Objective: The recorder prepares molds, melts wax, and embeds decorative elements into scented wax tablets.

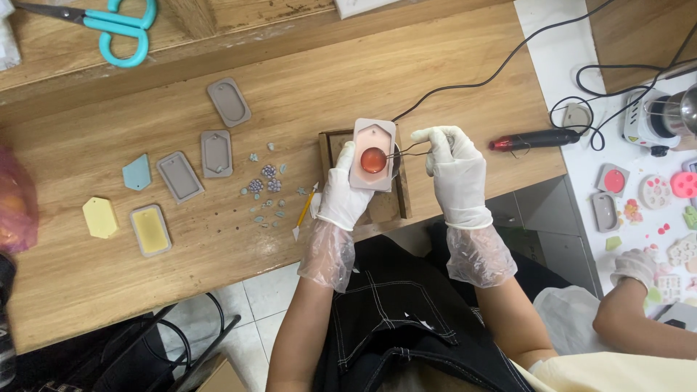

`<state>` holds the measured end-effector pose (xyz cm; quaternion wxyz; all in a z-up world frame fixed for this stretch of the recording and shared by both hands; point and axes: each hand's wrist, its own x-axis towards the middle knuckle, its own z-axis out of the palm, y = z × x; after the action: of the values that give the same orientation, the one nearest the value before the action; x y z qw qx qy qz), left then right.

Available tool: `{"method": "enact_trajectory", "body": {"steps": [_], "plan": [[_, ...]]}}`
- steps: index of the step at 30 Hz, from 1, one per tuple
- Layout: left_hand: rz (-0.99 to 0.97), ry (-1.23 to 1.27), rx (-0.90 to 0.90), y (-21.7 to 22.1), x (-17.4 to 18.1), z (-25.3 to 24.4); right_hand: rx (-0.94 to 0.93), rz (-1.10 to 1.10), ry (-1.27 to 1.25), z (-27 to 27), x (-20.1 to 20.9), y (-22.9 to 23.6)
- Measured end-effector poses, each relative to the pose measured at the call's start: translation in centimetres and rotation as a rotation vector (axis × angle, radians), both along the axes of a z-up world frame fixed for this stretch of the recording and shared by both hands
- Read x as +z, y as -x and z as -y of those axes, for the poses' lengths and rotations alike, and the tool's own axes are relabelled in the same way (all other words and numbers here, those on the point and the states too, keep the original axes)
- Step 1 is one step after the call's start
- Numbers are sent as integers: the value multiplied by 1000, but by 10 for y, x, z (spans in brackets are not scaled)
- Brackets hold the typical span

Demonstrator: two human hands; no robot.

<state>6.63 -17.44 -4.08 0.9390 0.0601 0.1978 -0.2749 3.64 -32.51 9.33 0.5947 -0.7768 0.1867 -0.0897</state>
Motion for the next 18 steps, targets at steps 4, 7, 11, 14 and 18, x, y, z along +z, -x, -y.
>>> {"method": "enact_trajectory", "body": {"steps": [4,7,11,14,18], "plan": [[13,-10,12,1,7,0,-2,13,14,-3,4,3],[17,-50,21,-1,3,0,9,34,19,-5,6,5],[-5,48,24,-2,-24,-1,28,69,75,-8,10,8],[-1,125,8,-1,-12,-6,51,109,136,-8,9,11],[-33,49,-30,0,43,-15,134,260,353,-7,10,20]]}}
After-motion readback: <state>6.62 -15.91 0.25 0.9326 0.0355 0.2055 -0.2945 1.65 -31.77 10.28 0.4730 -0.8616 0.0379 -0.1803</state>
